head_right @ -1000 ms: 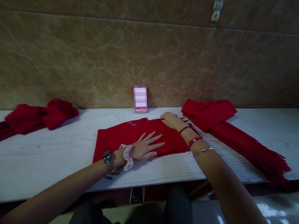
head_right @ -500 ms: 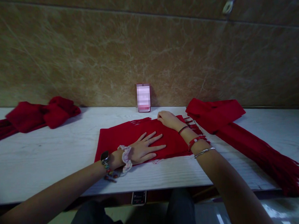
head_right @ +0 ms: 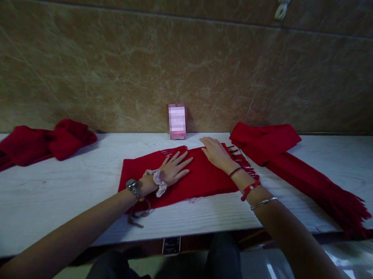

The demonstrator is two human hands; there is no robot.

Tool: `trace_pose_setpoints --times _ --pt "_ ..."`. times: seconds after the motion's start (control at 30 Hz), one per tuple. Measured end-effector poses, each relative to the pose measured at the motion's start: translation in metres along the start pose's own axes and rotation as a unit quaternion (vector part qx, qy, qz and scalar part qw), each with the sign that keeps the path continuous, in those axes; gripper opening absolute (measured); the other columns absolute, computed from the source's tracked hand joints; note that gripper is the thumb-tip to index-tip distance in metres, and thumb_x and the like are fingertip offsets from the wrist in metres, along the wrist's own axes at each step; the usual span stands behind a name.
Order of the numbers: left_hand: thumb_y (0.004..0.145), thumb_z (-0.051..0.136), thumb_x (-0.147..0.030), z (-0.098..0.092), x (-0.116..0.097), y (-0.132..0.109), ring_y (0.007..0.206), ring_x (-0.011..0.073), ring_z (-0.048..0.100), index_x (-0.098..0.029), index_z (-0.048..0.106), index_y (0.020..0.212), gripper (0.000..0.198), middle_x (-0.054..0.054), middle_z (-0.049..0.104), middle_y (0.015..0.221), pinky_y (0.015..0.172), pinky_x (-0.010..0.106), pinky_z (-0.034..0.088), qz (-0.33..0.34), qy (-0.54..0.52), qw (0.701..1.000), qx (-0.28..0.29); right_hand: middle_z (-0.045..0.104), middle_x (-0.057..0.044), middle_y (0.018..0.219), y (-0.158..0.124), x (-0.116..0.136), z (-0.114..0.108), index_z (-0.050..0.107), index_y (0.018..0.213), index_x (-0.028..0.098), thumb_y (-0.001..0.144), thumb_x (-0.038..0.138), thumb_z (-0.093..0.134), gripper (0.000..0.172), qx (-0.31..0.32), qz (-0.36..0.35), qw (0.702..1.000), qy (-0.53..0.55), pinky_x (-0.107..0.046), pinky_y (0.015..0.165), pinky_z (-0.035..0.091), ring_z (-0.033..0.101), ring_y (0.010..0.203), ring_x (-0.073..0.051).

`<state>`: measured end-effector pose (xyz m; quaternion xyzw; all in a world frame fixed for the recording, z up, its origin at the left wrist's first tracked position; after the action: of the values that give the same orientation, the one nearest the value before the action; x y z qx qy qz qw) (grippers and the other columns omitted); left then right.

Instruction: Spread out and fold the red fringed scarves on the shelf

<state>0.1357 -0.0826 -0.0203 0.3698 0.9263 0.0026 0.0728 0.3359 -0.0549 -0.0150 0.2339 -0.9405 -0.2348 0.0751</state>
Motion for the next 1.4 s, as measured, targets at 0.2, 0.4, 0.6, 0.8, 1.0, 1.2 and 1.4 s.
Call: trace_pose_setpoints --times 0.2,0.4,0.6,0.8,1.0,1.2,1.4 --pt "0.089 0.026 -0.051 0.016 0.022 0.004 0.131 0.0346 0.018 -0.030 0.023 0.139 0.054 0.006 0.019 0.146 0.102 0.052 0.020 -0.031 0.039 0.999 -0.018 0.046 -0.016 0.131 -0.027 -0.013 0.000 0.046 0.127 0.015 0.092 0.029 0.029 0.042 0.109 0.061 0.991 -0.048 -0.044 0.098 0.035 0.039 0.123 -0.024" --pt "0.090 0.026 -0.051 0.008 0.018 0.004 0.132 0.0330 0.013 -0.026 0.026 0.139 0.055 0.008 0.018 0.146 0.101 0.056 0.017 -0.037 0.033 0.999 -0.011 0.041 -0.021 0.134 -0.019 -0.013 -0.017 0.046 0.126 0.007 0.089 0.021 0.033 0.042 0.088 0.126 0.983 -0.097 -0.048 0.099 0.032 0.035 0.125 -0.029" --pt "0.091 0.030 -0.046 0.010 0.006 0.012 0.134 0.0258 0.013 -0.018 0.025 0.139 0.056 0.008 0.016 0.146 0.106 0.046 0.019 -0.024 0.031 0.999 -0.019 0.034 -0.010 0.140 -0.023 0.020 -0.010 0.035 0.135 0.018 0.092 0.033 0.025 0.046 0.169 0.035 0.985 0.010 -0.045 0.102 0.028 0.029 0.129 -0.022" --pt "0.090 0.030 -0.047 0.018 0.008 0.011 0.133 0.0248 0.017 -0.018 0.025 0.139 0.057 0.006 0.019 0.145 0.106 0.044 0.019 -0.020 0.036 0.999 -0.016 0.032 -0.016 0.140 -0.037 -0.010 -0.012 0.036 0.133 0.007 0.090 0.029 0.026 0.049 0.198 0.115 0.972 -0.054 -0.043 0.104 0.026 0.028 0.129 -0.024" --pt "0.091 0.027 -0.047 0.017 0.008 0.011 0.133 0.0252 0.018 -0.018 0.026 0.139 0.056 0.007 0.020 0.145 0.105 0.047 0.021 -0.018 0.020 0.999 -0.031 0.035 -0.022 0.137 -0.024 0.001 -0.028 0.039 0.129 -0.002 0.089 0.022 0.028 0.049 0.146 0.150 0.972 -0.109 -0.044 0.104 0.025 0.030 0.128 -0.028" --pt "0.092 0.025 -0.044 0.018 0.016 0.004 0.132 0.0252 0.022 -0.018 0.028 0.138 0.053 0.007 0.024 0.144 0.104 0.047 0.023 -0.045 0.015 0.998 -0.042 0.034 -0.011 0.140 -0.034 0.049 -0.013 0.035 0.134 0.011 0.091 0.035 0.026 0.051 0.166 0.028 0.986 -0.001 -0.041 0.105 0.026 0.027 0.130 -0.021" --pt "0.091 0.031 -0.042 0.017 0.023 -0.003 0.132 0.0254 0.021 -0.018 0.032 0.137 0.052 0.006 0.027 0.143 0.106 0.044 0.020 -0.037 0.001 0.999 -0.032 0.034 -0.016 0.140 -0.064 0.001 -0.017 0.036 0.133 0.008 0.089 0.030 0.025 0.050 0.166 0.113 0.978 -0.058 -0.047 0.102 0.028 0.029 0.129 -0.024"
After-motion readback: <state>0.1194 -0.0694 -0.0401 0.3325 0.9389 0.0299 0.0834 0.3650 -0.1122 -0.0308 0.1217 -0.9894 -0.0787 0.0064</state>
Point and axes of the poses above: each hand's wrist, its own y-axis towards the middle knuckle, its own z-axis out of the palm, x = y × z, the point moved 2 cm from there along y, towards the middle knuckle
